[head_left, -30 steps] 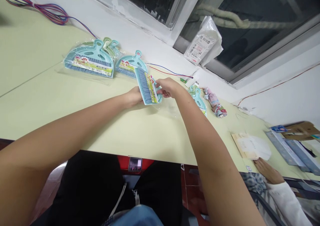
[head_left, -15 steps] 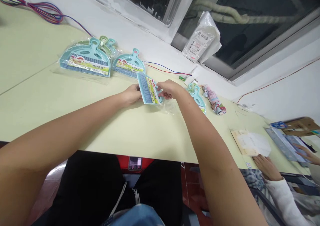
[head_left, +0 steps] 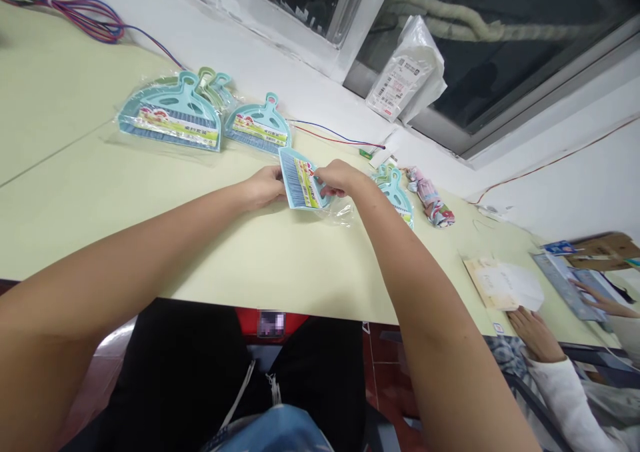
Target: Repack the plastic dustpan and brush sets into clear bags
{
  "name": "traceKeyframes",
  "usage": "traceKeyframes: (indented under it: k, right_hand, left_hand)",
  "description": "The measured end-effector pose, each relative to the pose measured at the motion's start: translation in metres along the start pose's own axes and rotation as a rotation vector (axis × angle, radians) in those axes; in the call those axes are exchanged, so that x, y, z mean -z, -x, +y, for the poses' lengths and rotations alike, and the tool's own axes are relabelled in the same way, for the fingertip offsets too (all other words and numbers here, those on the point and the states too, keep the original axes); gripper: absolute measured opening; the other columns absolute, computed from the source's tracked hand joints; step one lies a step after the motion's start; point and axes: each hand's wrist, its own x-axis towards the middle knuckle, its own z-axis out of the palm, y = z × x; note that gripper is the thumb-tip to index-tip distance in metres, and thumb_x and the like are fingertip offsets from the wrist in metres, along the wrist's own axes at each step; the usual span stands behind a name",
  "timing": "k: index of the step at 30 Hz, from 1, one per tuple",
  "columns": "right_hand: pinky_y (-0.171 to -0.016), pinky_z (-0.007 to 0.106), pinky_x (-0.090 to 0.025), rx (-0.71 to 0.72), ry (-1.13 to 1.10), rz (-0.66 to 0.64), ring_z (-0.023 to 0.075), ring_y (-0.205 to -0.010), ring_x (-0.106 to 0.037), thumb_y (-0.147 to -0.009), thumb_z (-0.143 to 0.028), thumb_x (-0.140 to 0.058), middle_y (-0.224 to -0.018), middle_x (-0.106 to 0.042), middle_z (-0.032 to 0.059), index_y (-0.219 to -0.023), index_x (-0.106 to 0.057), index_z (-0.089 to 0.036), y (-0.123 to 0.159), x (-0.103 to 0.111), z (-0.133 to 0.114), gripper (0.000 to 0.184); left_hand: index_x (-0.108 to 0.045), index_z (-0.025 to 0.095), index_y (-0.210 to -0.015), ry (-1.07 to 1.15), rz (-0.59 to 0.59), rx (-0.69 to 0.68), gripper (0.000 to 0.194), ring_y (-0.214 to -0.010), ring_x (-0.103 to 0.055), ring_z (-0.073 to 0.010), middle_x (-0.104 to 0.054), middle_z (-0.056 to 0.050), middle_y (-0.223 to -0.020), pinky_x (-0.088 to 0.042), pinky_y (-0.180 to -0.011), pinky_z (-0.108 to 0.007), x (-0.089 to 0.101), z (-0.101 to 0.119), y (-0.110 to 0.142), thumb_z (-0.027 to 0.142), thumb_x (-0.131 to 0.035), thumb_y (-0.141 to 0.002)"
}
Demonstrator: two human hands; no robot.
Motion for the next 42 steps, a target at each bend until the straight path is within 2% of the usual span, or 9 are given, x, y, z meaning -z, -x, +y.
traceKeyframes:
  k: [6,14,19,24,30,34,38,42]
  right_hand:
    - [-0.061,0.032,-0.045,0.090,0.246,0.068,0.0260,-0.069,-0.067,-0.083,-0.025,-0.067,-0.072,-0.075,0.0181,-0.086,-0.076,-0.011,0.009,-0.001,-0.005,0.017]
    - [-0.068,0.032,-0.047,0.127,0.412,0.139,0.0288,-0.084,-0.071,-0.082,-0.025,-0.066,-0.090,-0.075,0.0201,-0.095,-0.074,-0.011,0.008,-0.001,-0.003,0.021]
    - [-0.075,0.034,-0.048,0.157,0.470,0.137,0.0289,-0.090,-0.070,-0.082,-0.025,-0.067,-0.099,-0.075,0.0177,-0.097,-0.074,-0.016,0.013,0.000,-0.004,0.019]
    - [-0.081,0.033,-0.049,0.181,0.492,0.170,0.0267,-0.093,-0.068,-0.077,-0.017,-0.075,-0.105,-0.075,0.0141,-0.097,-0.075,-0.019,0.018,-0.001,-0.005,0.021]
    - [-0.079,0.031,-0.048,0.237,0.403,0.256,0.0249,-0.093,-0.066,-0.071,-0.009,-0.073,-0.104,-0.073,0.0113,-0.095,-0.071,-0.020,0.012,-0.004,0.007,0.027]
    - [-0.075,0.029,-0.048,0.276,0.224,0.306,0.0211,-0.085,-0.065,-0.071,-0.007,-0.067,-0.100,-0.072,0.0071,-0.092,-0.067,-0.021,0.009,-0.002,0.015,0.026]
    - [-0.073,0.029,-0.051,0.295,0.014,0.289,0.0172,-0.077,-0.063,-0.074,-0.010,-0.064,-0.093,-0.069,0.0039,-0.091,-0.064,-0.021,0.007,-0.001,0.020,0.021]
    - [-0.069,0.028,-0.052,0.292,-0.087,0.258,0.0158,-0.075,-0.062,-0.077,-0.012,-0.064,-0.088,-0.067,0.0024,-0.091,-0.063,-0.020,0.007,-0.003,0.020,0.016]
  left_hand:
    - [-0.076,0.012,-0.099,-0.050,0.045,-0.024,0.052,-0.104,-0.073,-0.0338,-0.079,-0.012,-0.104,-0.058,-0.098,-0.050,0.001,0.001,0.000,0.005,-0.086,-0.049]
    - [-0.076,0.013,-0.098,-0.103,0.107,-0.032,0.054,-0.104,-0.073,-0.0348,-0.079,-0.011,-0.103,-0.060,-0.094,-0.050,0.001,0.002,0.000,0.007,-0.087,-0.046]
    - [-0.077,0.014,-0.098,-0.170,0.105,-0.040,0.052,-0.104,-0.073,-0.0356,-0.078,-0.011,-0.105,-0.061,-0.092,-0.049,0.000,0.007,0.003,0.010,-0.088,-0.046]
    - [-0.078,0.014,-0.095,-0.279,0.124,-0.059,0.050,-0.101,-0.073,-0.0364,-0.078,-0.013,-0.109,-0.062,-0.087,-0.047,0.004,0.010,0.002,0.015,-0.090,-0.046]
    - [-0.080,0.015,-0.098,-0.339,0.103,-0.061,0.050,-0.103,-0.072,-0.0369,-0.078,-0.013,-0.110,-0.062,-0.086,-0.045,0.008,0.013,0.003,0.018,-0.090,-0.049]
    - [-0.080,0.015,-0.099,-0.389,0.115,-0.057,0.050,-0.104,-0.072,-0.0383,-0.078,-0.013,-0.106,-0.062,-0.087,-0.046,0.007,0.018,0.007,0.017,-0.089,-0.049]
    - [-0.079,0.015,-0.093,-0.472,0.148,-0.078,0.048,-0.104,-0.072,-0.0405,-0.079,-0.011,-0.100,-0.060,-0.090,-0.049,0.006,0.023,0.009,0.016,-0.089,-0.046]
    - [-0.079,0.016,-0.091,-0.525,0.148,-0.114,0.045,-0.103,-0.072,-0.0401,-0.079,-0.010,-0.097,-0.059,-0.092,-0.048,0.010,0.023,0.006,0.016,-0.088,-0.047]
